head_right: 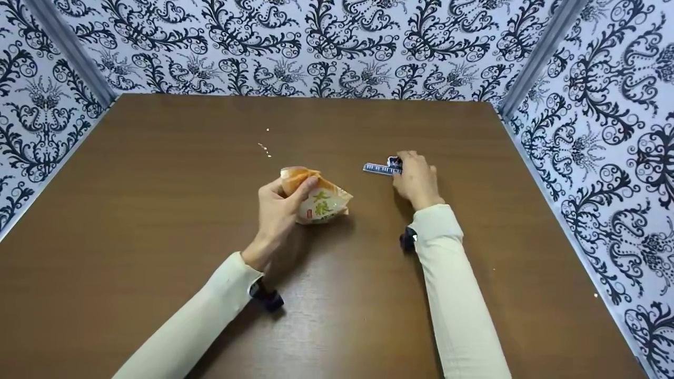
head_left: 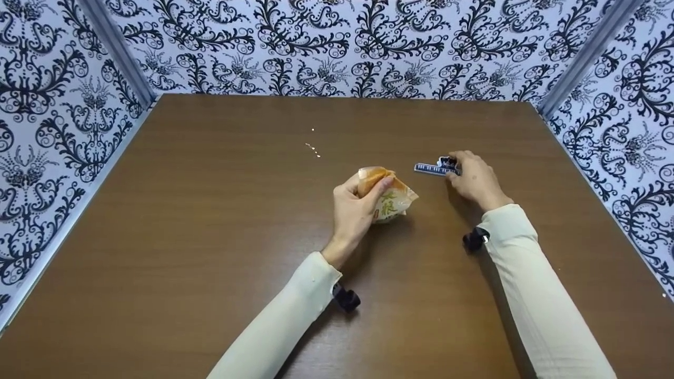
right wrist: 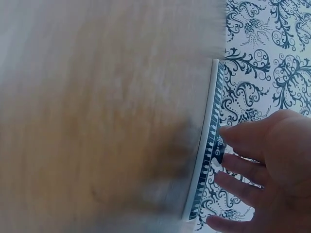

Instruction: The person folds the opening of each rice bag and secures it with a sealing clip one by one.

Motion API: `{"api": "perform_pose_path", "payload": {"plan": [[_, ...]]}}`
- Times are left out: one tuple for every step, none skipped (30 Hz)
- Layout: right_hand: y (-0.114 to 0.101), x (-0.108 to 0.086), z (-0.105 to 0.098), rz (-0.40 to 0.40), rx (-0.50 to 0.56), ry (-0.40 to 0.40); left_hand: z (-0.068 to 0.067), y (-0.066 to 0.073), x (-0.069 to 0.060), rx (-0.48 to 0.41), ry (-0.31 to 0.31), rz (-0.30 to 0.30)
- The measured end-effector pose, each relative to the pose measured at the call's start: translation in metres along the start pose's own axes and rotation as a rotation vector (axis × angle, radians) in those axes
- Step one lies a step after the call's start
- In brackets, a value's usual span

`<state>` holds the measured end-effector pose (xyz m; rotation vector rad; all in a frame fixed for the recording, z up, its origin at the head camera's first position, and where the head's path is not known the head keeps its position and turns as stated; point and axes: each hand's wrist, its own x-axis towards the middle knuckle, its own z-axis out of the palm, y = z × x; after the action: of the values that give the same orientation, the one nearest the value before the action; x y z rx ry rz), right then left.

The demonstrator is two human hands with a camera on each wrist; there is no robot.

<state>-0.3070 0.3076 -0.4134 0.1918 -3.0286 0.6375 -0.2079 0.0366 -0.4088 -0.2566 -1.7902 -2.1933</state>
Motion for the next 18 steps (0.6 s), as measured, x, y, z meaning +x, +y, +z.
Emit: {"api": "perform_pose_path", "payload": {"plan": [[-0.0005,-0.0004,-0.0001,-0.005,-0.002,0.006,0.0001,0.0004,0.0003,0.001,0.000,0.001],[-0.0007,-0.0006,-0.0001,-0.012,-0.006,0.012,0.0002,0.0007,0.0006,0.001,0.000,0.000],[-0.0005,-0.0009,0.0002,-0.021,-0.015,0.020,0.0004,0.0009,0.0010,0.002,0.000,0.003],[-0.0005,-0.0020,0.0009,-0.027,-0.021,0.027,0.0003,0.0007,0.0007,0.003,0.001,0.004],[-0.0003,-0.0030,0.0017,-0.030,-0.027,0.034,0.0004,0.0005,0.0006,0.002,-0.001,0.006],[-0.0001,-0.0038,0.0025,-0.031,-0.033,0.042,0.0006,0.0003,0.0006,0.000,-0.003,0.009],[0.0002,-0.0046,0.0029,-0.031,-0.038,0.049,0.0007,0.0000,0.0008,-0.001,-0.004,0.012],[0.0003,-0.0052,0.0032,-0.031,-0.043,0.054,0.0009,-0.0002,0.0009,-0.004,-0.007,0.015],[0.0006,-0.0055,0.0034,-0.031,-0.051,0.059,0.0010,-0.0003,0.0011,-0.003,-0.007,0.017],[0.0005,-0.0057,0.0033,-0.030,-0.057,0.063,0.0009,-0.0002,0.0011,-0.003,-0.008,0.016],[0.0006,-0.0058,0.0033,-0.028,-0.064,0.064,0.0009,-0.0003,0.0013,-0.003,-0.008,0.016],[0.0005,-0.0057,0.0032,-0.027,-0.069,0.063,0.0008,-0.0005,0.0015,0.001,-0.005,0.016],[0.0003,-0.0056,0.0031,-0.026,-0.075,0.061,0.0007,-0.0005,0.0015,0.005,-0.002,0.014],[0.0000,-0.0055,0.0030,-0.024,-0.081,0.058,0.0005,-0.0005,0.0014,0.010,0.001,0.011],[-0.0001,-0.0054,0.0029,-0.020,-0.086,0.055,0.0004,-0.0006,0.0014,0.014,0.003,0.009],[-0.0005,-0.0056,0.0027,-0.015,-0.087,0.053,0.0004,-0.0005,0.0013,0.016,0.005,0.006],[-0.0008,-0.0058,0.0025,-0.008,-0.086,0.051,0.0005,-0.0006,0.0011,0.018,0.005,0.003],[-0.0008,-0.0060,0.0024,-0.001,-0.084,0.049,0.0004,-0.0004,0.0009,0.019,0.006,0.001]]}}
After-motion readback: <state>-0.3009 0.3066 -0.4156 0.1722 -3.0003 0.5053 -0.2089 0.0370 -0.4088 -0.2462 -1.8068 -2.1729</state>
